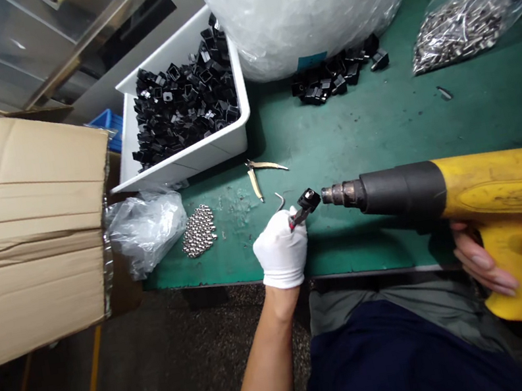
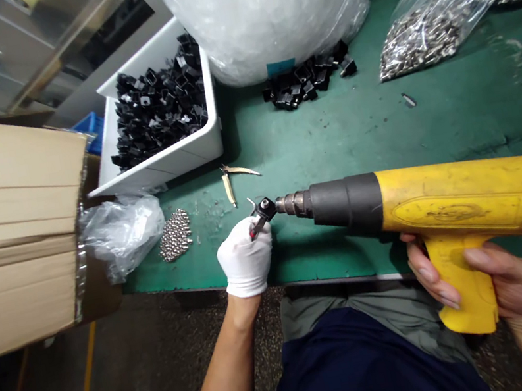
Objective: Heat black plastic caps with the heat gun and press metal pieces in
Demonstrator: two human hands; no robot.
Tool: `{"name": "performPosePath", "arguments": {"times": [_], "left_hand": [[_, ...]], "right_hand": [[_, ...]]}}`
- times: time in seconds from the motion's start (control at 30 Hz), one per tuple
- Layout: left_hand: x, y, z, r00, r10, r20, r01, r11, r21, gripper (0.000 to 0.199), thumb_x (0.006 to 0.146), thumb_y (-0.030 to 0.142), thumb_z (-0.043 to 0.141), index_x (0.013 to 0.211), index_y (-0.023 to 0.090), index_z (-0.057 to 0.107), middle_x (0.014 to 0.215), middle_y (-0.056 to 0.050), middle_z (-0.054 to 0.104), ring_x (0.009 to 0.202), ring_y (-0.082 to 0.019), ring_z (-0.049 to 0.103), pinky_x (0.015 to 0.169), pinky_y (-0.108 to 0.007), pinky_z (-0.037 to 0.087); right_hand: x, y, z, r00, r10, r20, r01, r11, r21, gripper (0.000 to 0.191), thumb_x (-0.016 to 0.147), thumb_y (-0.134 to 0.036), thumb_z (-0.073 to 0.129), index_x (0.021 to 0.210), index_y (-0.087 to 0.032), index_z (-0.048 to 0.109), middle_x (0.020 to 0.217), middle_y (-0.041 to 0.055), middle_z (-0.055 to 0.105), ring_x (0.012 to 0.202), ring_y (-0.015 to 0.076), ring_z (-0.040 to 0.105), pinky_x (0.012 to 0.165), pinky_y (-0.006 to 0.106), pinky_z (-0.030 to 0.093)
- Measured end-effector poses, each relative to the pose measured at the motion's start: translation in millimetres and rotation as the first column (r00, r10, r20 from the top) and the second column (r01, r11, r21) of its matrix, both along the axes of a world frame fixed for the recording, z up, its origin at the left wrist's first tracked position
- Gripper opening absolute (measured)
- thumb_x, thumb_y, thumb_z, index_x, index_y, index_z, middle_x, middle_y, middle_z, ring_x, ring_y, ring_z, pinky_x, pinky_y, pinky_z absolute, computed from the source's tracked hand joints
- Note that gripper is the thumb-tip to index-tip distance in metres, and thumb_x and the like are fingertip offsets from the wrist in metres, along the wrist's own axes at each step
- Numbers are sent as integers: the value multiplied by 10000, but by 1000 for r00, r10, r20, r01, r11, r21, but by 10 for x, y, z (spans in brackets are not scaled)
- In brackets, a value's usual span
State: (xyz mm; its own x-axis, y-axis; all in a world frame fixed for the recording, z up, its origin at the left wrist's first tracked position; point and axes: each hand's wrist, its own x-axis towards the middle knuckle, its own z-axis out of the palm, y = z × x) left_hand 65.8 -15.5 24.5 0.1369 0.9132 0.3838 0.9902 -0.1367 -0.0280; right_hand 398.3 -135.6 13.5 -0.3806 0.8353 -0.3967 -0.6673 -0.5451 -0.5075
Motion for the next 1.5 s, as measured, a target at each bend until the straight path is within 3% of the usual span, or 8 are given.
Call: {"name": "performPosePath", "arguments": {"times": [0.63,1.0,1.5], "left_hand": [[-2,-6,-8,1000,2,26,-1,1000,-22,252,915,335,554,738,213,686,614,-26,654,551,-150,559,554,-269,323],[11,0,-3,1000,1,-28,-2,999,-37,295,934,347,522,703,218,652,615,-22,652,553,-156,559,553,-287,298],[33,-6,2,999,-11,-43,10,1000,-27,276,910,356,561,675,217,602,621,-21,653,553,-160,566,559,-292,308]], "right_hand": [[2,-3,9,1000,1,-5,-1,1000,12,523,800,-478,611,1256,-223,609,828,99,583,559,179,517,486,308,436],[39,-14,-78,999,-6,-34,8,999,48,541,798,-491,595,1266,-218,582,830,102,579,548,186,504,474,322,414],[-3,60,54,998,-36,46,35,999,17,520,759,-483,660,1197,-206,615,758,78,576,482,167,477,406,306,377]]}}
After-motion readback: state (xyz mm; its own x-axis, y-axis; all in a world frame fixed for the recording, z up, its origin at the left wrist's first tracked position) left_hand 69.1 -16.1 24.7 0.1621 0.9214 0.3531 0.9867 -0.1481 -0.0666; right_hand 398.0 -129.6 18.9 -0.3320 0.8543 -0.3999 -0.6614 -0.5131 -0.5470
